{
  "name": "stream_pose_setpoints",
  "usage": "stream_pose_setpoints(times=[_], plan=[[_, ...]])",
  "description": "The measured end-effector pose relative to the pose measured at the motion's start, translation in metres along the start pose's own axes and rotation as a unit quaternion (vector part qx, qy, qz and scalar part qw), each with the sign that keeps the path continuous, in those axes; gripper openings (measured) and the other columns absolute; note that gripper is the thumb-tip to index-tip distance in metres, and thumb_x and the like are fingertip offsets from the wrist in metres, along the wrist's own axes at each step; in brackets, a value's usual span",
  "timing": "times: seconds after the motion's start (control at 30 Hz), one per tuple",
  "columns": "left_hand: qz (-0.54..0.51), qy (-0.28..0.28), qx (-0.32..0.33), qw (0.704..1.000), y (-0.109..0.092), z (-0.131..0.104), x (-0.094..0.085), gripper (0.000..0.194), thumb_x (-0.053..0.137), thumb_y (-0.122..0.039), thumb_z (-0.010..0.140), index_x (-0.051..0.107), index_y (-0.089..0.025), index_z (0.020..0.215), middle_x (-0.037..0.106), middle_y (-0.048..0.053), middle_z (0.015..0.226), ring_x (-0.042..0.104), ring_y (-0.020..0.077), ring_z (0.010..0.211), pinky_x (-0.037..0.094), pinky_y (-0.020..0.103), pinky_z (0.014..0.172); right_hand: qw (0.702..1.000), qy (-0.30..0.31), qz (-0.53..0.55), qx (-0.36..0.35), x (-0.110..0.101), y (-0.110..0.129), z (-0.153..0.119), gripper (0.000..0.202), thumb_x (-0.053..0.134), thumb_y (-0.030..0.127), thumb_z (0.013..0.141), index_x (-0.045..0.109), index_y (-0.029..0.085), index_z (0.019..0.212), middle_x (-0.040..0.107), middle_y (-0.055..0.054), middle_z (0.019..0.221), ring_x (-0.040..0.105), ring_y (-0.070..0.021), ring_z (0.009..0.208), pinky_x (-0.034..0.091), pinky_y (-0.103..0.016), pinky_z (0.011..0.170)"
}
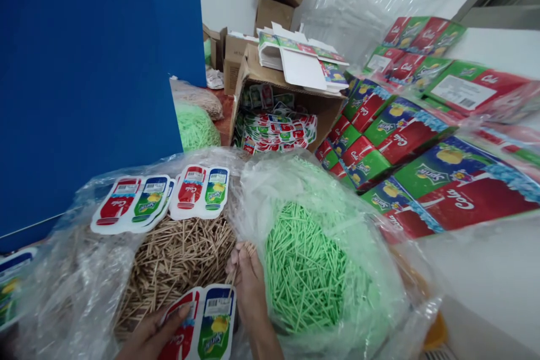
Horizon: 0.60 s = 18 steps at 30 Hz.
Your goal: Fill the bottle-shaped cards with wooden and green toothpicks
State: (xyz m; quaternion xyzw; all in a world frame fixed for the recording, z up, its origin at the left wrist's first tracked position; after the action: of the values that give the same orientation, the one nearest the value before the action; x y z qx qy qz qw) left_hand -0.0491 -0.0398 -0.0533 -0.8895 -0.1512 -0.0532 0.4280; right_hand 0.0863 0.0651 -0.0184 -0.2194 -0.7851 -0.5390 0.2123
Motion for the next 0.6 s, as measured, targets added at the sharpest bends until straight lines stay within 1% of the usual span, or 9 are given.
stream_pose_setpoints(times=[0.07,0.1,0.2,0.27,0.33,0.37,0.43,0.5,0.6], plan=[[0.034,-0.023,-0.006,0.999,-0.003,0.000,-0.003,0.050,0.063,-0.066,0.066,0.069,-0.021,0.086,0.069,0.000,0.060,0.062,0.0167,0.046,0.051,0.026,0.045,1.000,-0.016,0.002,-0.008,0.001,0.003,0.000,0.035,0.077,0.047,0.063,0.058,0.022,0.079,0.049,0.005,0.067,0.046,-0.0099,0.056,0.041,-0.022,0.053],[0.062,-0.038,-0.003,0.997,-0.005,0.000,-0.004,0.048,0.062,-0.066,0.066,0.069,-0.021,0.082,0.067,-0.001,0.057,0.060,0.0155,0.045,0.048,0.024,0.042,1.000,-0.021,-0.003,-0.022,0.002,0.006,0.000,0.035,0.077,0.047,0.063,0.058,0.022,0.078,0.050,0.005,0.067,0.047,-0.0102,0.056,0.041,-0.023,0.054],[0.147,-0.082,0.031,0.985,-0.013,0.002,-0.008,0.040,0.066,-0.059,0.064,0.065,-0.019,0.062,0.055,-0.005,0.042,0.049,0.0107,0.038,0.037,0.017,0.036,0.997,-0.025,-0.022,-0.073,0.006,0.017,-0.002,0.031,0.073,0.047,0.068,0.057,0.022,0.078,0.050,0.004,0.067,0.047,-0.0115,0.059,0.043,-0.024,0.057],[0.168,-0.096,0.052,0.980,-0.016,0.005,-0.007,0.036,0.068,-0.054,0.064,0.062,-0.019,0.055,0.048,-0.007,0.039,0.041,0.0086,0.034,0.031,0.017,0.035,0.994,-0.024,-0.024,-0.101,0.011,0.024,-0.006,0.029,0.070,0.047,0.072,0.056,0.023,0.079,0.049,0.004,0.067,0.047,-0.0118,0.060,0.043,-0.024,0.058],[0.183,-0.097,0.081,0.975,-0.017,0.008,-0.004,0.031,0.068,-0.048,0.064,0.063,-0.020,0.056,0.048,-0.008,0.040,0.040,0.0089,0.036,0.031,0.018,0.036,0.989,-0.039,-0.023,-0.139,0.015,0.029,-0.012,0.026,0.066,0.047,0.077,0.054,0.024,0.081,0.048,0.005,0.068,0.048,-0.0120,0.061,0.043,-0.024,0.058],[0.199,-0.097,0.112,0.969,-0.018,0.009,-0.002,0.027,0.069,-0.046,0.065,0.064,-0.020,0.057,0.051,-0.007,0.043,0.043,0.0101,0.039,0.034,0.019,0.039,0.984,-0.053,-0.024,-0.170,0.016,0.032,-0.017,0.025,0.064,0.047,0.079,0.053,0.025,0.082,0.048,0.005,0.069,0.048,-0.0121,0.062,0.043,-0.024,0.059],[0.249,-0.098,0.194,0.944,-0.022,0.010,0.003,0.024,0.070,-0.041,0.067,0.064,-0.020,0.058,0.059,-0.005,0.051,0.052,0.0130,0.049,0.040,0.021,0.049,0.967,-0.082,-0.045,-0.237,0.018,0.034,-0.027,0.022,0.059,0.045,0.084,0.051,0.025,0.080,0.047,0.004,0.070,0.048,-0.0127,0.064,0.043,-0.024,0.062],[0.299,-0.096,0.267,0.911,-0.024,0.010,0.007,0.026,0.069,-0.043,0.070,0.064,-0.020,0.059,0.062,-0.003,0.057,0.056,0.0147,0.057,0.042,0.022,0.057,0.949,-0.096,-0.086,-0.288,0.020,0.031,-0.036,0.023,0.053,0.044,0.088,0.049,0.025,0.076,0.046,0.003,0.070,0.048,-0.0139,0.066,0.043,-0.026,0.065],[0.348,-0.086,0.318,0.878,-0.026,0.011,0.012,0.038,0.063,-0.054,0.075,0.061,-0.020,0.058,0.060,-0.003,0.056,0.054,0.0135,0.055,0.042,0.021,0.055,0.939,-0.093,-0.136,-0.302,0.021,0.017,-0.046,0.025,0.048,0.045,0.091,0.046,0.025,0.075,0.047,0.001,0.072,0.050,-0.0165,0.070,0.043,-0.029,0.069]])
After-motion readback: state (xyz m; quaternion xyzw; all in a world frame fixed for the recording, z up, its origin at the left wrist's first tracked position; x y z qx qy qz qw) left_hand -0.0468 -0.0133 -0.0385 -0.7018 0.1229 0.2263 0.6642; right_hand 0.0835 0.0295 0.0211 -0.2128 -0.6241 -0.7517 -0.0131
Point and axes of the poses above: each hand's wrist, its own z-axis towards the middle knuckle, its own x-axis out of the palm, y = z × x, the point moved 5 cm from there along z, towards the middle knuckle
